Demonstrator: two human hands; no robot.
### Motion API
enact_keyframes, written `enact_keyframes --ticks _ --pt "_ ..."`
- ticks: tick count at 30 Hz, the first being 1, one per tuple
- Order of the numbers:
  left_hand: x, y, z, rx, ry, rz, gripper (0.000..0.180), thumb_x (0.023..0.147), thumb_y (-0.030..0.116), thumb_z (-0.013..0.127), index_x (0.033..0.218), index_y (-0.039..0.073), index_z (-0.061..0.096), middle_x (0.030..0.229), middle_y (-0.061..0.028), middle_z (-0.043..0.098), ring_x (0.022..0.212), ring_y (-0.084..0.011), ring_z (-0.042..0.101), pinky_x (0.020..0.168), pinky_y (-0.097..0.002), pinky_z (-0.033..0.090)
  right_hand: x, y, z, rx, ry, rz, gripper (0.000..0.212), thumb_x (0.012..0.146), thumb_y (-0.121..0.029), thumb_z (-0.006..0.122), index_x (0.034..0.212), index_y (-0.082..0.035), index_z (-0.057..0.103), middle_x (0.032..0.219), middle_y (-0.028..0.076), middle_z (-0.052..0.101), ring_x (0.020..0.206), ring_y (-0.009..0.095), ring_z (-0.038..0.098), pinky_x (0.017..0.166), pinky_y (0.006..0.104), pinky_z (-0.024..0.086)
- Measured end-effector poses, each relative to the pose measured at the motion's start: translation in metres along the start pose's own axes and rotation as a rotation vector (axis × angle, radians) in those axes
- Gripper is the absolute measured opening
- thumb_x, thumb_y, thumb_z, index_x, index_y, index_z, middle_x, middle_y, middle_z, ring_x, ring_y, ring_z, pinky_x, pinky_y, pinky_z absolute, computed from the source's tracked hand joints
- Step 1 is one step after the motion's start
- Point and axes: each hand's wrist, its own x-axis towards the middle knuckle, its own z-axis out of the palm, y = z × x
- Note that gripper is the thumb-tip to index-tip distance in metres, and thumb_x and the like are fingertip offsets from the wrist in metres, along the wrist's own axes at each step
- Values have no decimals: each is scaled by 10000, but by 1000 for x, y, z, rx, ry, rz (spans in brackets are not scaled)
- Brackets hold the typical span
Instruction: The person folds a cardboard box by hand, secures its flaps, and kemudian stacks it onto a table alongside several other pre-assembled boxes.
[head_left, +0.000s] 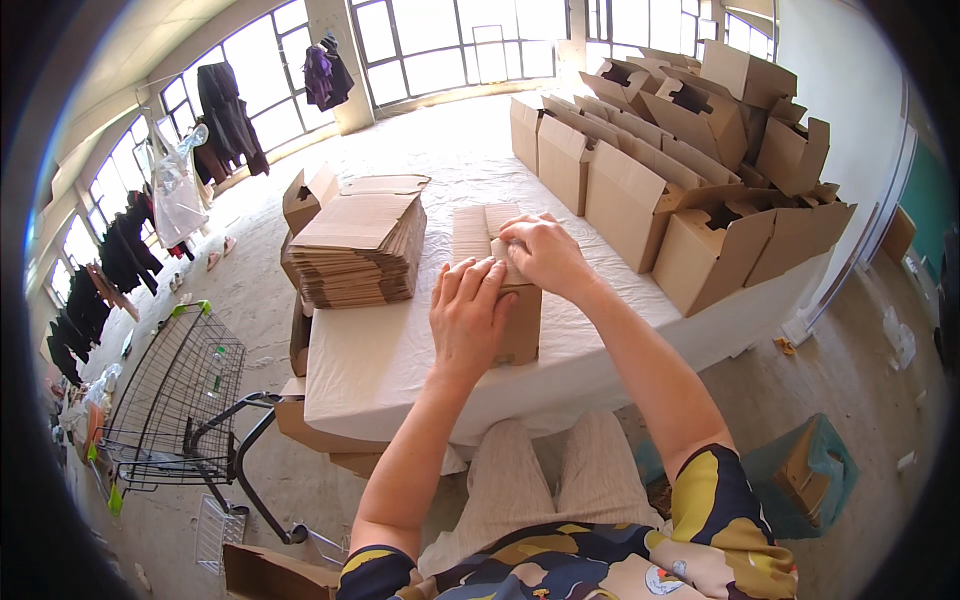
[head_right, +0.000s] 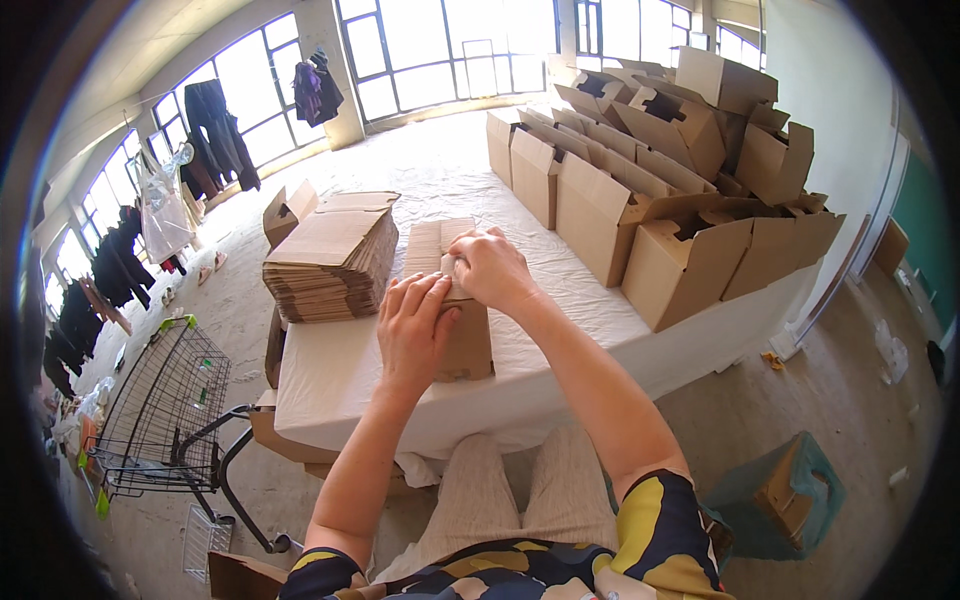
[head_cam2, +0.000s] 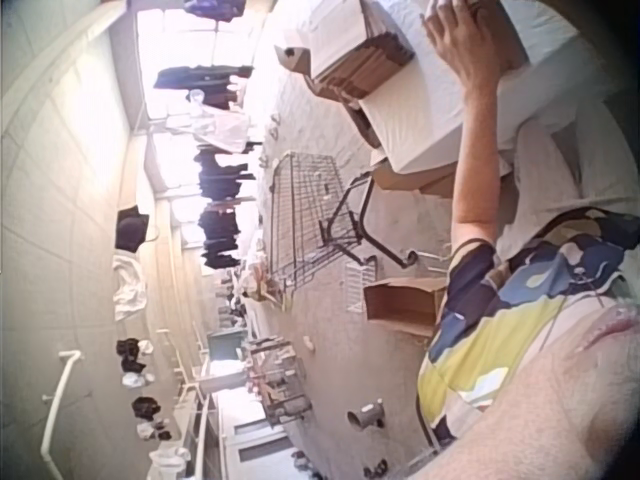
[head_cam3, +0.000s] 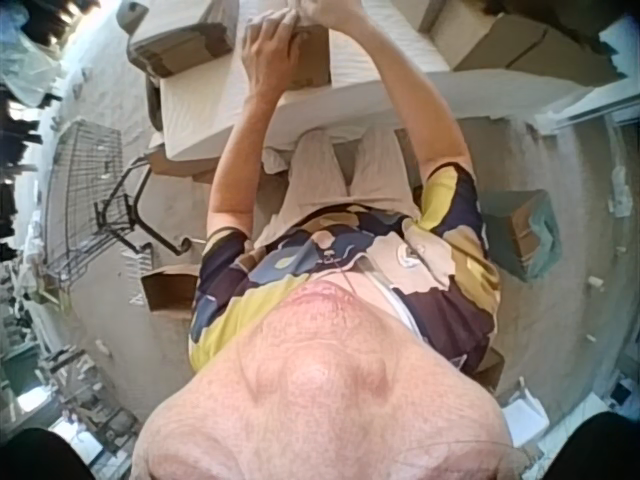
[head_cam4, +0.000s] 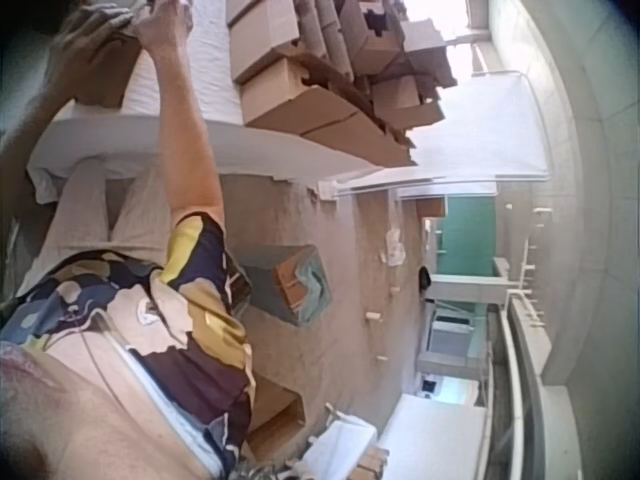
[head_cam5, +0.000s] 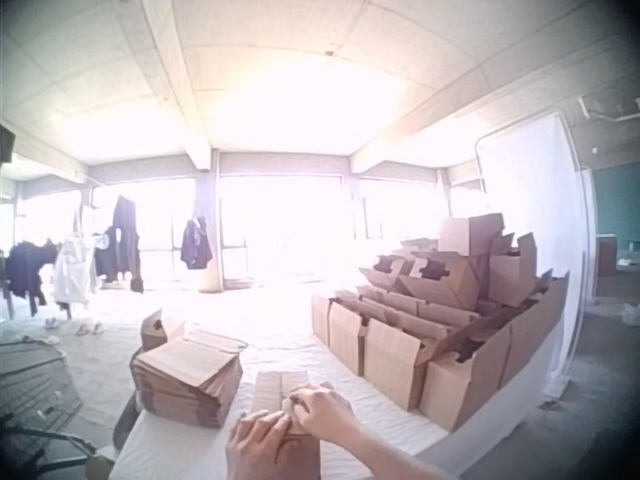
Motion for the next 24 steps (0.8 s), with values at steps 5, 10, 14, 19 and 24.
enact_keyframes --ticks 5,10,14,19,24 --pt "0 -1 4 -35 25 -1 389 847 258 716 1189 77 672 1206 -68 654 1189 -301 569 1062 -480 412 26 20 14 -67 172 -2 377 855 -231 702 1193 -64 714 1374 100 607 1298 328 499 1083 446 436" --pt "0 0 6 -78 39 -30 373 854 258 715 1175 72 675 1193 -72 659 1176 -304 573 1012 -452 447 55 39 29 -93 81 120 561 911 -352 664 1370 -41 586 1448 175 530 1384 369 420 1133 459 385" --pt "0 0 4 -88 32 -36 369 862 262 712 1176 72 676 1196 -71 659 1172 -305 573 1002 -447 452 66 44 31 24 -57 208 646 915 -403 651 1415 -12 528 1465 229 489 1364 389 449 1144 439 372" --pt "1 -1 2 -113 22 -34 370 860 255 717 1178 70 678 1197 -75 658 1175 -311 569 1002 -447 455 64 48 30 75 -56 223 673 893 -420 671 1387 18 544 1446 271 482 1322 394 498 1139 416 378" --pt "2 -1 -4 -110 35 -72 349 832 177 744 1175 130 705 1299 -77 600 1265 -350 499 1033 -458 446 58 46 25 162 -2 242 667 870 -421 695 1345 34 581 1380 280 519 1301 387 514 1121 407 395"
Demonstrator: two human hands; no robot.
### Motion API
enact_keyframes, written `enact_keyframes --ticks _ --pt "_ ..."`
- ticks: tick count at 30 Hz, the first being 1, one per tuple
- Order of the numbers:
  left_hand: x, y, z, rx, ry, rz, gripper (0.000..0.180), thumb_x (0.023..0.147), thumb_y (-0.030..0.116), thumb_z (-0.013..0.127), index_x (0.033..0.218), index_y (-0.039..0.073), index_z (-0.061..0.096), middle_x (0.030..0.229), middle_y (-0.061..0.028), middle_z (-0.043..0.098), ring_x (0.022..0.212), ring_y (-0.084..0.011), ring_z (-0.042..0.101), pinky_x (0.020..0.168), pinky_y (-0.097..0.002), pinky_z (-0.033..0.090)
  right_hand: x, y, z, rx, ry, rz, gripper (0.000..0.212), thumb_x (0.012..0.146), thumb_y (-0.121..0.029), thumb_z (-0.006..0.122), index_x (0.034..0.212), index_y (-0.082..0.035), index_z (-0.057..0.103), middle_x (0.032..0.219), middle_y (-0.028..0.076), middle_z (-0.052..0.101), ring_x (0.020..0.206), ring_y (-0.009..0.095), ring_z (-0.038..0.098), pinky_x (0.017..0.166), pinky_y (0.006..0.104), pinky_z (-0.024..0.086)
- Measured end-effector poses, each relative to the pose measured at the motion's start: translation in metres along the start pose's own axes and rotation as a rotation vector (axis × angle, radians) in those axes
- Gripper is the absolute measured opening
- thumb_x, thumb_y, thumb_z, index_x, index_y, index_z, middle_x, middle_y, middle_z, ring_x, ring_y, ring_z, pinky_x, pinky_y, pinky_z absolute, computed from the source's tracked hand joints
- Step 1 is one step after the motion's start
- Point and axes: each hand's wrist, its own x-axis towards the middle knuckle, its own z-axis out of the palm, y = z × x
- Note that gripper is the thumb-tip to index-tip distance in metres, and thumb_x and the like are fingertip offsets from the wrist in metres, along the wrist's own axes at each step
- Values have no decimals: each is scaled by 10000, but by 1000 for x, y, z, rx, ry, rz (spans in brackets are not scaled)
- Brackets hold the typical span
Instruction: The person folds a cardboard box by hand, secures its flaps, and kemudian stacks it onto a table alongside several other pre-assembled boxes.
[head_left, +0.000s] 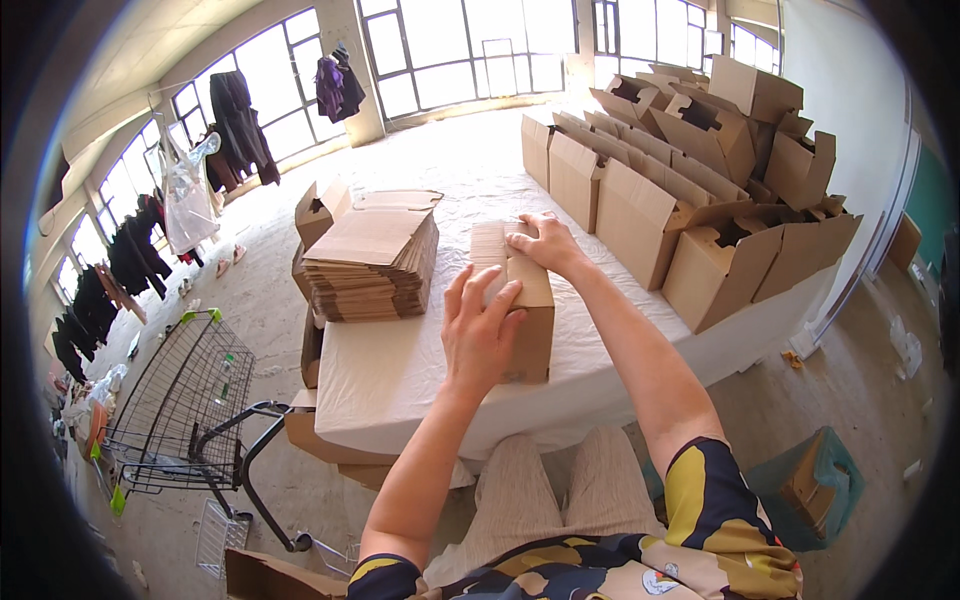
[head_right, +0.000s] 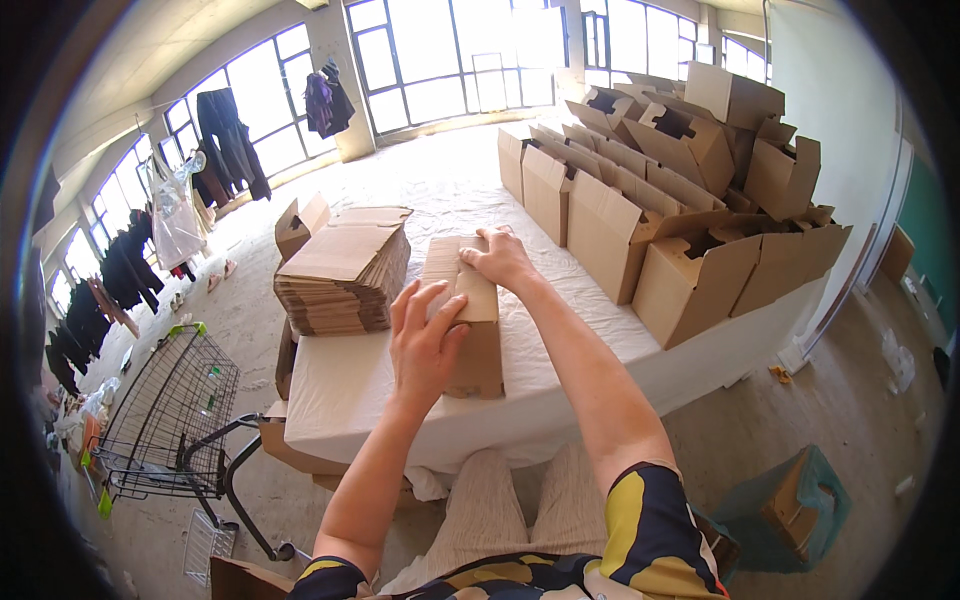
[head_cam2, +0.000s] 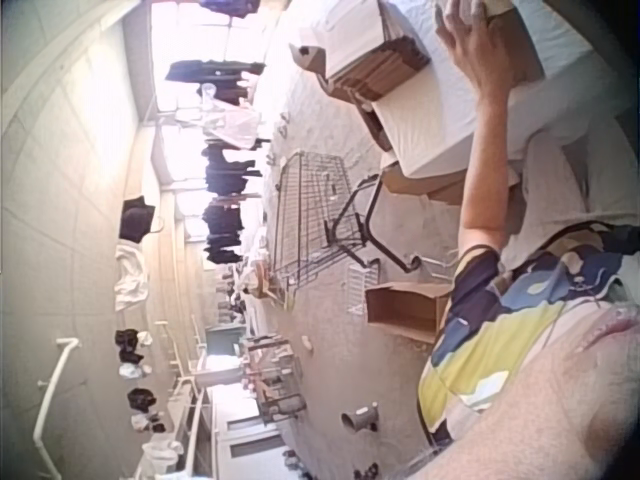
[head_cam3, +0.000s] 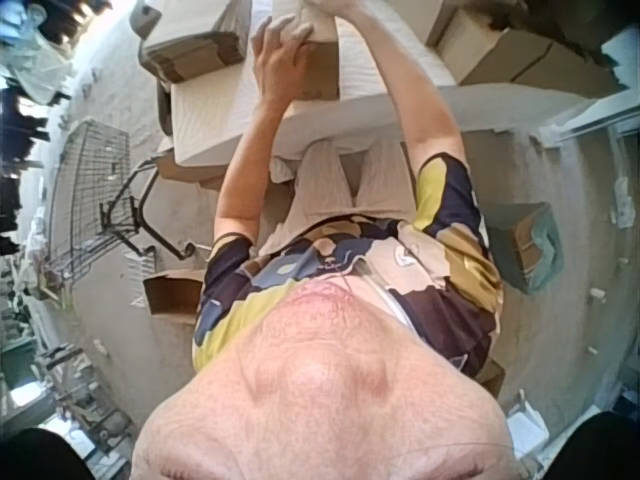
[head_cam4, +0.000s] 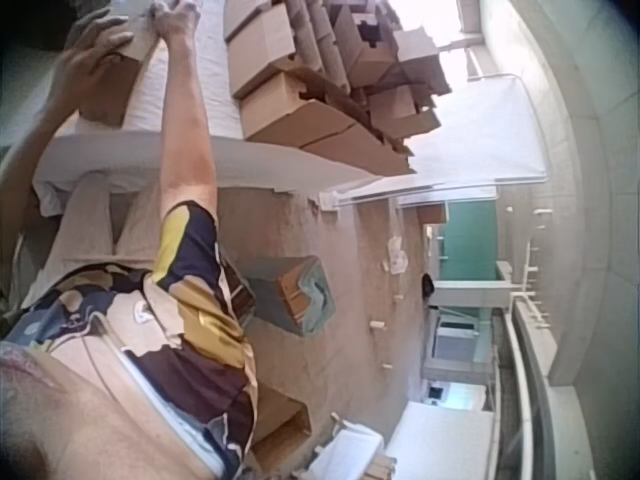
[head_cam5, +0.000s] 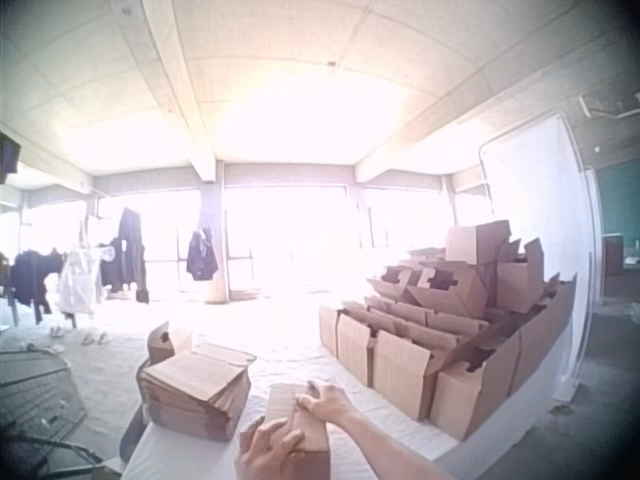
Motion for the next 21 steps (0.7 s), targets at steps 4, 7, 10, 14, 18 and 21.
enact_keyframes --ticks 4,7,10,14,18,21 --pt "2 -2 -13 -32 -24 -31 358 821 104 739 1174 163 722 1369 -77 550 1317 -373 446 1049 -463 437 -8 6 -5 -18 86 -20 659 861 -434 701 1338 11 599 1370 265 513 1288 374 518 1097 414 416" --pt "-5 -19 -14 -203 -58 -97 368 828 50 713 1186 134 717 1346 -95 565 1302 -367 462 1050 -452 435 -24 12 -10 -77 165 11 652 860 -449 698 1334 -9 611 1395 233 493 1295 360 512 1084 424 425" --pt "-10 -36 -18 -536 -113 -217 431 907 9 619 1335 57 616 1405 -119 527 1294 -257 506 1065 -378 427 -41 9 -15 -148 200 61 644 870 -475 664 1338 -35 618 1435 183 467 1316 341 498 1077 439 431" --pt "-19 -33 -15 -631 -153 -324 680 919 205 700 1515 81 399 1509 -100 406 1396 -237 393 1128 -431 374 -55 15 -17 -184 195 82 628 885 -493 596 1350 -72 618 1431 179 486 1333 338 479 1083 445 424" --pt "-24 -22 -11 -615 -136 -375 1001 772 391 846 1562 113 298 1561 -131 320 1457 -287 302 1185 -481 285 -54 22 -18 -202 206 17 624 882 -462 600 1354 -53 608 1361 235 566 1324 372 490 1101 448 400" --pt "-19 -5 -11 -538 -123 -386 1134 646 345 915 1561 104 290 1549 -146 327 1448 -311 302 1199 -445 253 -54 26 -16 -85 240 -30 611 884 -438 607 1336 -27 616 1349 284 559 1286 397 519 1093 456 407"
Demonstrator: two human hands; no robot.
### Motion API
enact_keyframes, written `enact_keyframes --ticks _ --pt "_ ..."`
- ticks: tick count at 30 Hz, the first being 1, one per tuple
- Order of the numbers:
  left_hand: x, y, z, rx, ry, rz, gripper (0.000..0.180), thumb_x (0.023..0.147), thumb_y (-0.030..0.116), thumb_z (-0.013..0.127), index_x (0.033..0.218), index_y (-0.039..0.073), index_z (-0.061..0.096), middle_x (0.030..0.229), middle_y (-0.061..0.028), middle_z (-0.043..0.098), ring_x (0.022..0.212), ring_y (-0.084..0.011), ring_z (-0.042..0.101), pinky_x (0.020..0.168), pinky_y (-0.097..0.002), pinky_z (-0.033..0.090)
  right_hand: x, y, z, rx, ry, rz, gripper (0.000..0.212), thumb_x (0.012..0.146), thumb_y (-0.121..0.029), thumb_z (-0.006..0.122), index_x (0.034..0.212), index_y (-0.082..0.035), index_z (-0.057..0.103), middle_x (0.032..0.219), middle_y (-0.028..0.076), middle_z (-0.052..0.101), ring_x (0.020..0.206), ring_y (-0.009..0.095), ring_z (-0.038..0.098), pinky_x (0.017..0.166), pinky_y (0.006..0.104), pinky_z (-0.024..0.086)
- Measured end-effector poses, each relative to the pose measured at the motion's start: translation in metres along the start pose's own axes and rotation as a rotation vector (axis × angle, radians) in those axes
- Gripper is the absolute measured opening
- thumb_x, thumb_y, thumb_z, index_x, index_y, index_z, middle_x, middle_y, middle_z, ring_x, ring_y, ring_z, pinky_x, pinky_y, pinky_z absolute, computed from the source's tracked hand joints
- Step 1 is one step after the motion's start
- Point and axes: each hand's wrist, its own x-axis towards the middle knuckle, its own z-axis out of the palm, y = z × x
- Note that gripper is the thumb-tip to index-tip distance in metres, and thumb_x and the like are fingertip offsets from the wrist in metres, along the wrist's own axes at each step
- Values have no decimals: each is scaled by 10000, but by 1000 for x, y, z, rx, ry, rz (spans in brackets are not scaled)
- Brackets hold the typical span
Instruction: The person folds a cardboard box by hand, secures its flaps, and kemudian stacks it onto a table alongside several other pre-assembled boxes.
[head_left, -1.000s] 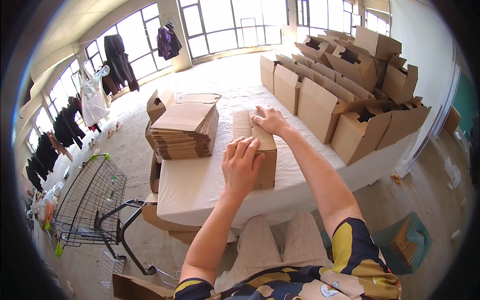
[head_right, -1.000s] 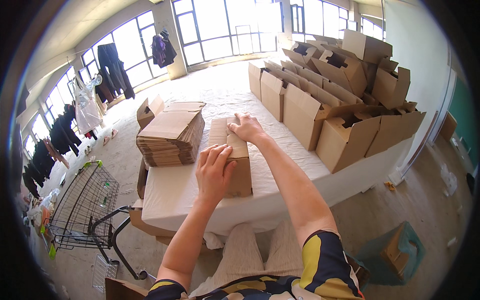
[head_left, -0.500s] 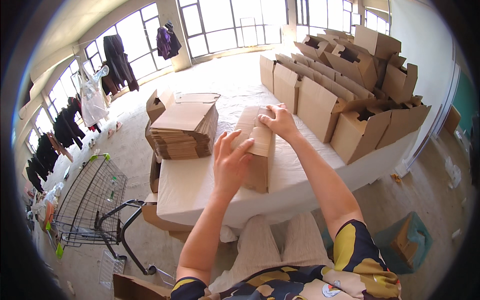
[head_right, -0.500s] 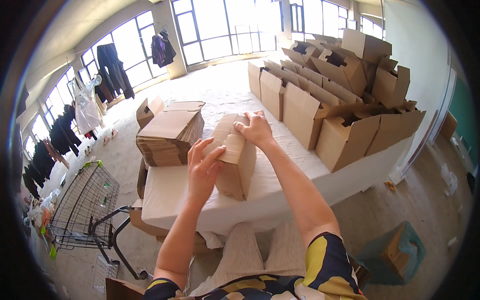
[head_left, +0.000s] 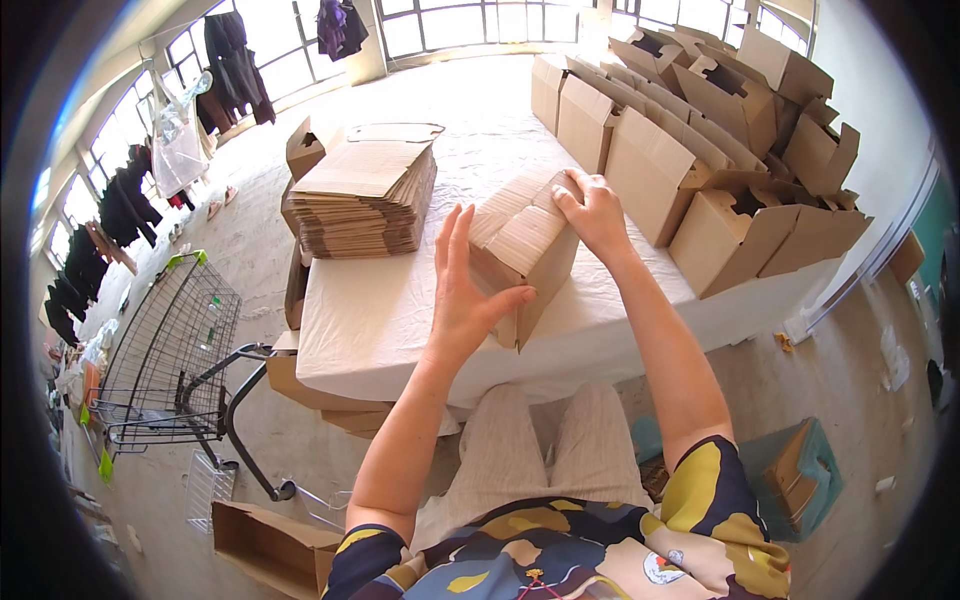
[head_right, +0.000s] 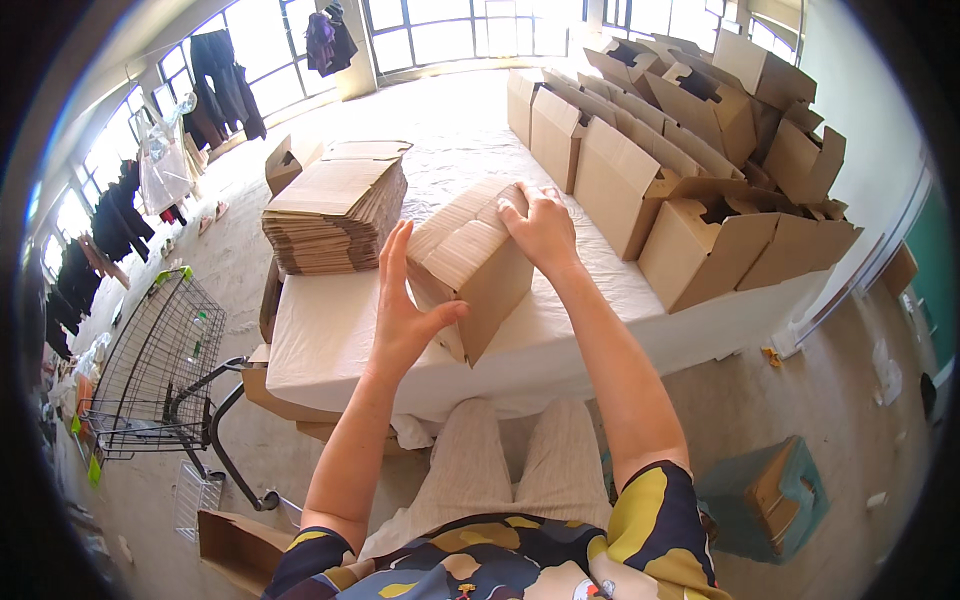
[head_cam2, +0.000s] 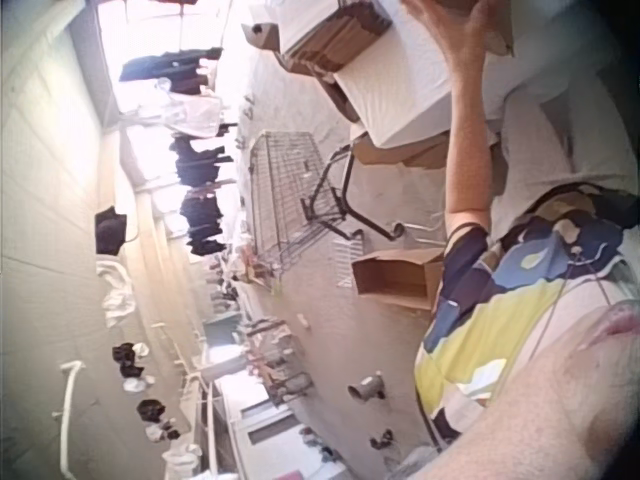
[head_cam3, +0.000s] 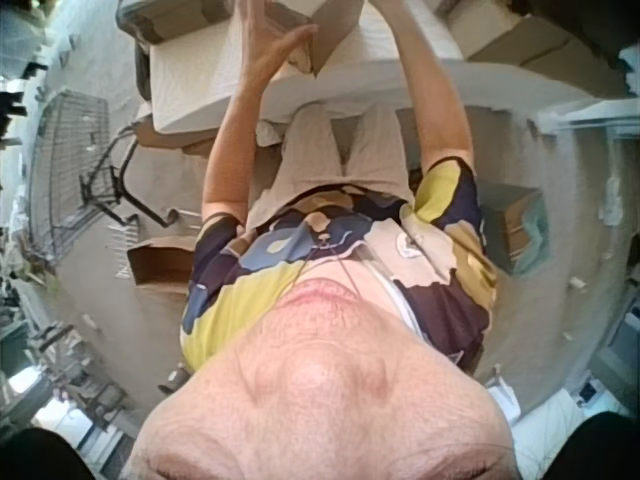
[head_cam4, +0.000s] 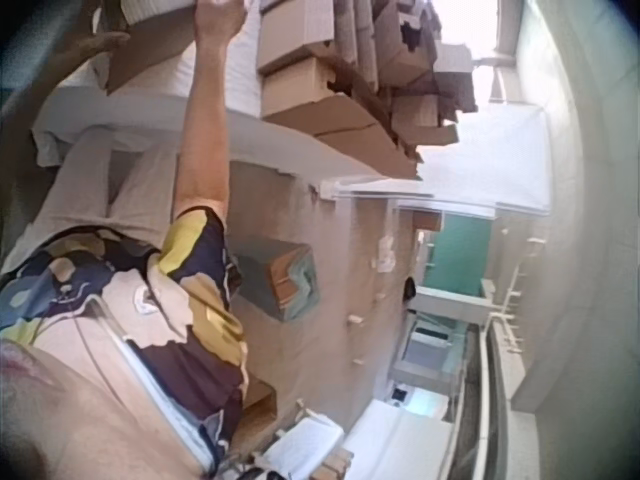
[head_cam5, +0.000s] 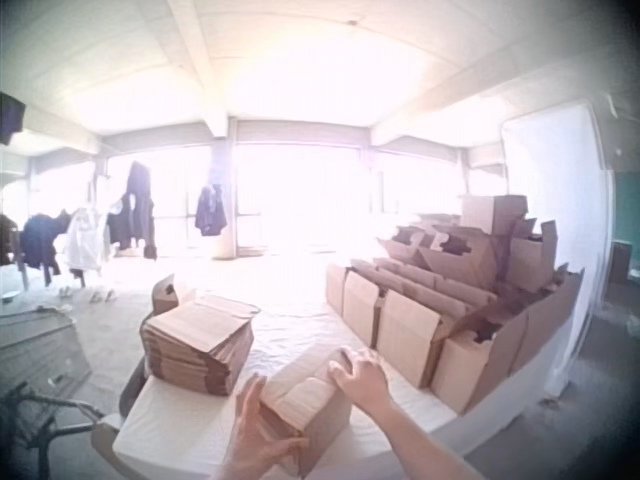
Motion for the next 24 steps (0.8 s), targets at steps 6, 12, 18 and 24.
enact_keyframes --ticks 6,12,18,24 --pt "25 -2 -46 -84 -123 158 1158 564 303 937 1543 104 350 1559 -123 336 1445 -267 320 1192 -405 261 -25 -32 -20 37 86 -57 623 896 -454 624 1291 28 631 1290 281 568 1144 397 618 984 455 492" --pt "56 -18 -114 -472 -416 -29 1088 513 216 909 1489 64 451 1617 -122 300 1477 -252 316 1215 -396 239 -65 -63 -30 86 88 -174 675 867 -399 714 1286 116 586 1234 244 546 1061 380 638 901 424 535" --pt "58 -45 -142 -539 -499 -134 1029 497 140 869 1454 57 501 1614 -119 327 1467 -240 340 1227 -388 212 -80 -73 -12 220 35 -180 700 832 -358 773 1291 131 571 1118 185 553 950 303 631 813 386 545" --pt "64 -49 -151 -552 -451 -112 817 669 -14 742 1448 37 500 1632 -116 293 1473 -227 332 1221 -389 240 -84 -85 -6 160 16 -251 682 801 -290 805 1285 132 573 1034 146 537 878 269 614 757 389 542"
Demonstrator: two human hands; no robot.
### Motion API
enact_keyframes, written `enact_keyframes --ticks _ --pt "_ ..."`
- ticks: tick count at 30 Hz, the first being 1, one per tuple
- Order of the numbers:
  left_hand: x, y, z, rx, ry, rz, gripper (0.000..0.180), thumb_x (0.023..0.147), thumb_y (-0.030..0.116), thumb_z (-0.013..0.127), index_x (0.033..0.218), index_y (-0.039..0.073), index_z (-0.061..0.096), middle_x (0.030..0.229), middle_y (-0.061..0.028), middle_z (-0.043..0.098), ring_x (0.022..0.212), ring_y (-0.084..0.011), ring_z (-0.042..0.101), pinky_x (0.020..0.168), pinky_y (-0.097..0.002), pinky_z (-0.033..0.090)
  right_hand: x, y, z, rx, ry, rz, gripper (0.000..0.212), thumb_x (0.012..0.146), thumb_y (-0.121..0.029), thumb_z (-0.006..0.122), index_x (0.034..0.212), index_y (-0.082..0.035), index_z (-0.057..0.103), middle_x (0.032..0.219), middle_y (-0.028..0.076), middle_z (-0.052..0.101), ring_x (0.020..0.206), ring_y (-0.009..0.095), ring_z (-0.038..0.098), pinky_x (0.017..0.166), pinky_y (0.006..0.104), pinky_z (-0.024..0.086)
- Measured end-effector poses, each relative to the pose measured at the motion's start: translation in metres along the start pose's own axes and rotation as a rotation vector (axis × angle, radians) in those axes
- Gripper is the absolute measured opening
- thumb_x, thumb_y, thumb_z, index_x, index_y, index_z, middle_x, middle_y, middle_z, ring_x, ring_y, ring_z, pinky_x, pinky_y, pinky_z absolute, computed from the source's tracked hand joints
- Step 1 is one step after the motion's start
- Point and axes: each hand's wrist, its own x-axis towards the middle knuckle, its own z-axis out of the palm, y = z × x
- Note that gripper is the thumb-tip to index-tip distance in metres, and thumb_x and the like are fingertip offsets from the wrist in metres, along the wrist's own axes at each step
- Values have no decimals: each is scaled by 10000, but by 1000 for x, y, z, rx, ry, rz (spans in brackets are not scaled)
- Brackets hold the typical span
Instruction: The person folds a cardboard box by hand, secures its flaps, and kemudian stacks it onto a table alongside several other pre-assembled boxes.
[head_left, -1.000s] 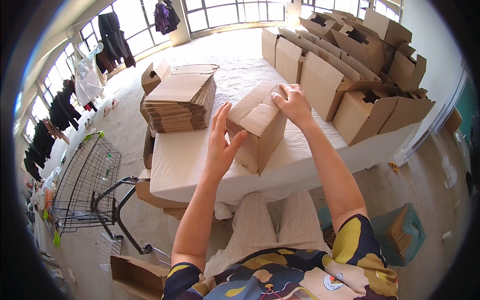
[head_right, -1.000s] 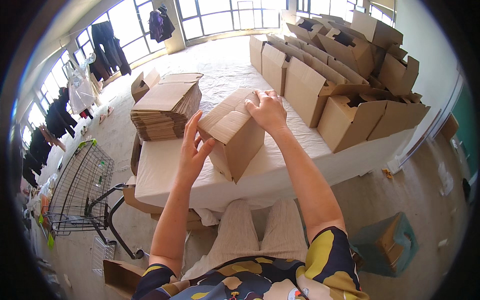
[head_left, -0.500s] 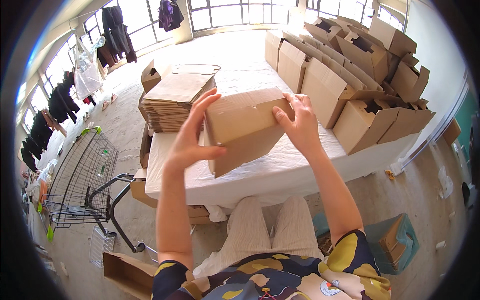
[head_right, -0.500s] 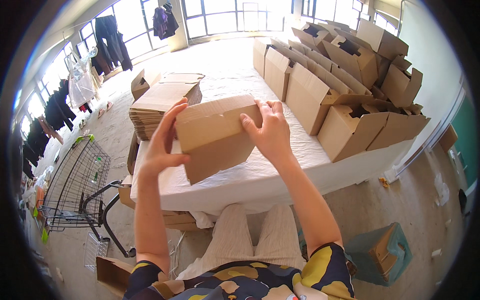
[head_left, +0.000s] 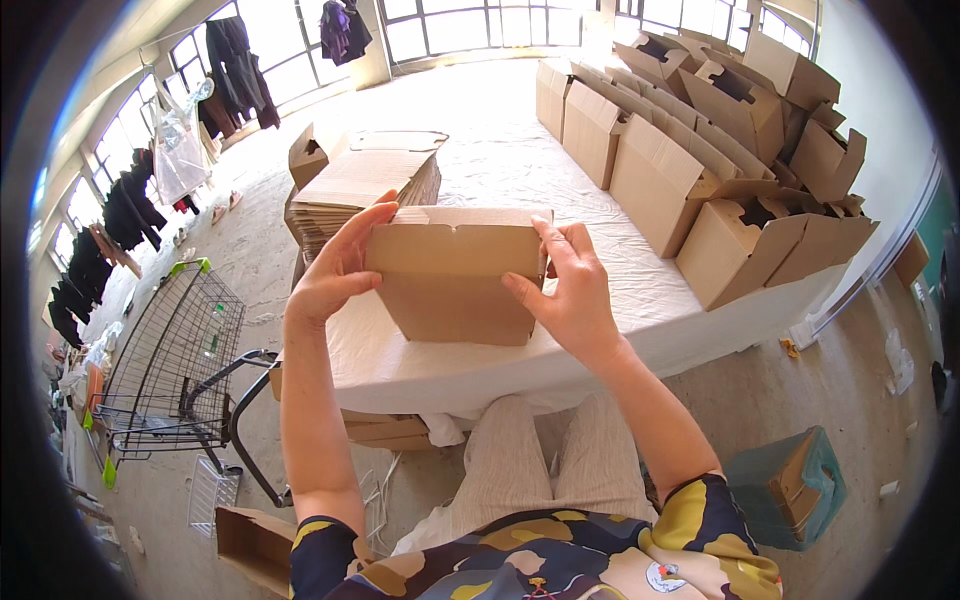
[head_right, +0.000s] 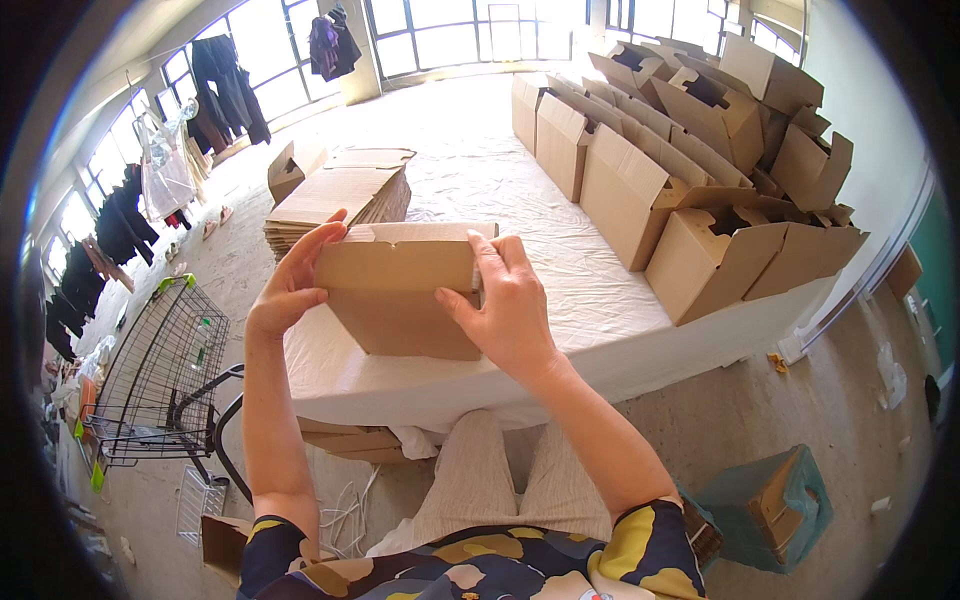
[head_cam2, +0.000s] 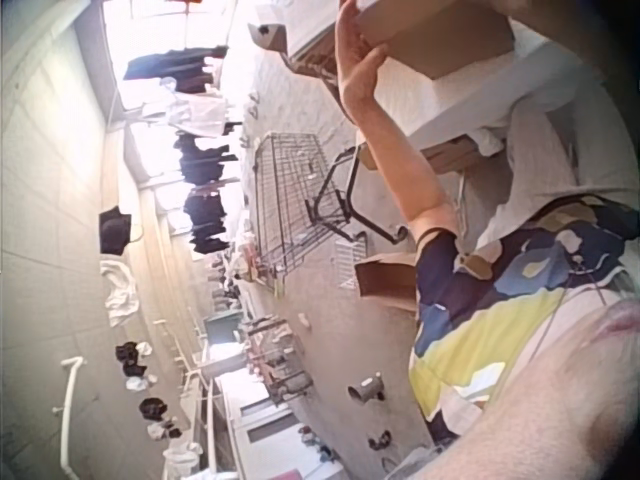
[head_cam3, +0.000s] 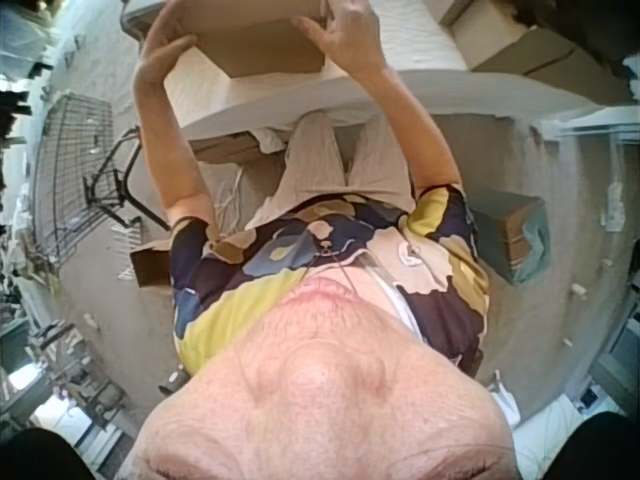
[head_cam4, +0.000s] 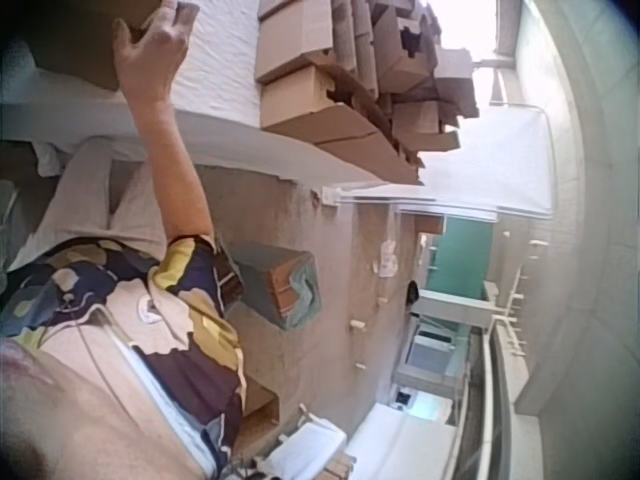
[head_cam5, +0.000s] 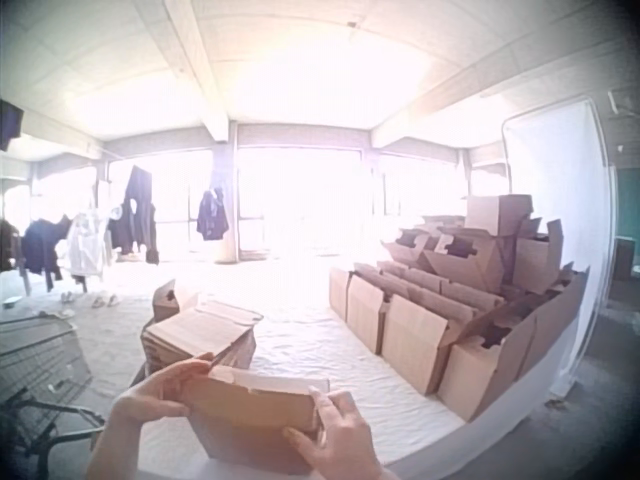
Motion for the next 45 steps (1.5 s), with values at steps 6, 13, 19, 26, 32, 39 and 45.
enact_keyframes --ticks 6,13,19,26,32,39,45 --pt "7 24 43 732 189 109 760 641 -74 482 1380 81 576 1530 -112 453 1453 -271 378 1230 -434 239 1 -1 1 -94 45 -62 645 801 -244 819 1281 115 580 972 111 535 729 193 595 656 323 536" --pt "26 15 113 1188 255 179 358 914 163 618 1257 66 645 1246 -83 631 1242 -277 538 1191 -485 243 2 1 1 7 1 13 621 760 -207 835 1256 79 596 1050 173 562 838 323 649 725 402 551" --pt "32 6 117 1165 312 261 309 855 165 701 1154 94 667 1050 -37 609 1107 -255 557 1202 -520 181 10 9 -15 302 -38 72 429 900 -155 710 1240 93 623 845 125 648 724 204 648 703 328 540" --pt "17 -2 119 1107 405 469 293 741 90 785 1010 115 671 1014 -21 594 1095 -234 557 1217 -523 128 18 18 -32 572 -197 224 258 976 -26 559 1195 71 655 826 75 702 724 127 669 698 267 540" --pt "5 -7 120 1128 445 564 280 712 92 806 962 114 683 971 -21 595 1042 -242 583 1217 -507 136 27 10 -42 459 -255 226 174 974 -14 580 1078 11 718 822 40 670 700 79 598 633 237 499" --pt "9 -5 107 1133 362 559 310 696 139 826 973 111 688 1048 -42 608 1147 -281 577 1195 -518 201 44 0 -36 80 -240 -53 152 870 -64 688 1003 -14 743 789 97 643 622 161 605 613 293 479" --pt "11 7 89 1324 491 615 453 911 501 671 1067 76 693 1356 -130 545 1327 -322 475 1133 -492 319 48 12 -23 -49 -262 -65 172 852 -133 716 976 -17 749 802 88 665 626 216 628 666 344 500"
